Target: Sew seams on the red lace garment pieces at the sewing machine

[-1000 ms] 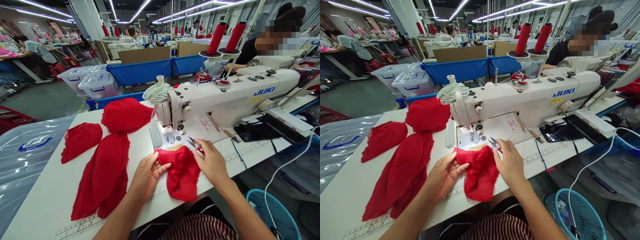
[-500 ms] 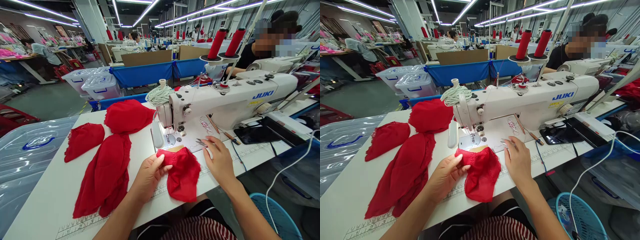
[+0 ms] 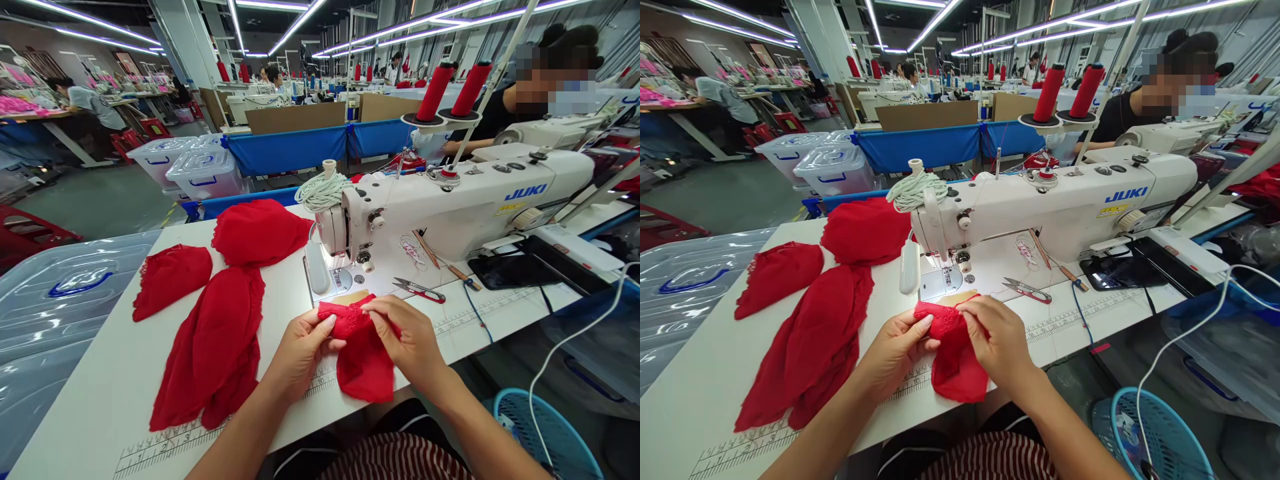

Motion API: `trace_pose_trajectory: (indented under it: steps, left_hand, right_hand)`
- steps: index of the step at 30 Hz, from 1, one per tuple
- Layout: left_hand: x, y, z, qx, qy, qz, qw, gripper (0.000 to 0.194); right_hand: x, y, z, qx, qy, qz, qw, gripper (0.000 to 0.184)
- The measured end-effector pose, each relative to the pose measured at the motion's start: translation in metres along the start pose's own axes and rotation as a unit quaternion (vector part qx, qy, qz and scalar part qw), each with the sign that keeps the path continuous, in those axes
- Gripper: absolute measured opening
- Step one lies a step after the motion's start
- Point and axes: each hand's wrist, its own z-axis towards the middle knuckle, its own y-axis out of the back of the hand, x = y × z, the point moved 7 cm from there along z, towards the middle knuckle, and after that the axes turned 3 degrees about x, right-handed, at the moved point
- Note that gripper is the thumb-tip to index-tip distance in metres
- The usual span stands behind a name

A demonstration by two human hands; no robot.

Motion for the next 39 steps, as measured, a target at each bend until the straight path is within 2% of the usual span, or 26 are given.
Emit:
trace_pose_trajectory:
  steps: [3,5,6,8,10,11,13,17,19,21,23,26,29,30,31,34,36,38,39]
  left_hand:
    - [0.003,-0.006,-0.001,0.035,0.016,0.017,0.999,0.027]
    - [0.004,-0.011,-0.004,0.07,0.023,0.034,0.997,0.029]
    - [0.004,-0.013,-0.005,0.081,0.024,0.042,0.996,0.029]
    - [0.002,-0.013,-0.006,0.086,0.021,0.051,0.995,0.03]
    - [-0.003,-0.011,-0.006,0.072,0.006,0.058,0.996,0.031]
    - [-0.005,-0.009,-0.006,0.063,-0.004,0.067,0.996,0.031]
    - [-0.01,-0.006,-0.005,0.045,-0.023,0.102,0.994,0.032]
    - [-0.018,0.004,-0.004,-0.024,-0.069,0.204,0.976,0.027]
    - [-0.021,0.008,-0.005,-0.057,-0.087,0.244,0.964,0.021]
    - [-0.023,0.01,-0.006,-0.071,-0.105,0.276,0.953,0.019]
    - [-0.029,0.008,-0.008,-0.077,-0.147,0.314,0.935,0.017]
    - [-0.041,0.001,-0.015,-0.086,-0.257,0.379,0.885,0.011]
    - [-0.049,-0.007,-0.025,-0.1,-0.341,0.417,0.837,0.009]
    - [-0.05,-0.008,-0.026,-0.099,-0.344,0.415,0.836,0.01]
    - [-0.048,-0.008,-0.026,-0.093,-0.33,0.403,0.849,0.011]
    - [-0.034,-0.005,-0.017,-0.038,-0.215,0.307,0.926,0.021]
    - [-0.024,-0.006,-0.013,0.006,-0.136,0.224,0.965,0.028]
    - [-0.017,-0.009,-0.011,0.044,-0.065,0.166,0.983,0.034]
    - [-0.015,-0.011,-0.011,0.061,-0.032,0.157,0.985,0.036]
  right_hand:
    - [-0.018,-0.003,0.012,0.058,-0.059,0.065,0.994,0.022]
    - [-0.025,-0.016,0.015,0.145,-0.113,0.161,0.97,0.025]
    - [-0.027,-0.025,0.013,0.202,-0.148,0.217,0.944,0.028]
    - [-0.028,-0.044,0.002,0.309,-0.221,0.317,0.869,0.037]
    - [-0.028,-0.055,-0.01,0.361,-0.277,0.382,0.804,0.042]
    - [-0.029,-0.057,-0.013,0.363,-0.295,0.398,0.789,0.041]
    - [-0.035,-0.055,-0.014,0.327,-0.31,0.406,0.795,0.035]
    - [-0.045,-0.039,-0.007,0.223,-0.286,0.345,0.866,0.025]
    - [-0.044,-0.034,-0.004,0.197,-0.268,0.334,0.882,0.024]
    - [-0.039,-0.035,-0.004,0.182,-0.255,0.369,0.875,0.023]
    - [-0.035,-0.039,-0.007,0.167,-0.268,0.414,0.854,0.025]
    - [-0.033,-0.047,-0.013,0.151,-0.31,0.454,0.821,0.03]
    - [-0.028,-0.05,-0.015,0.145,-0.323,0.475,0.806,0.034]
    - [-0.027,-0.049,-0.015,0.143,-0.326,0.482,0.801,0.035]
    - [-0.027,-0.049,-0.015,0.14,-0.329,0.493,0.793,0.036]
    - [-0.027,-0.052,-0.017,0.159,-0.349,0.548,0.744,0.038]
    - [-0.023,-0.057,-0.021,0.219,-0.36,0.568,0.707,0.042]
    - [-0.022,-0.059,-0.025,0.263,-0.365,0.556,0.699,0.043]
    - [-0.023,-0.057,-0.024,0.26,-0.364,0.545,0.709,0.041]
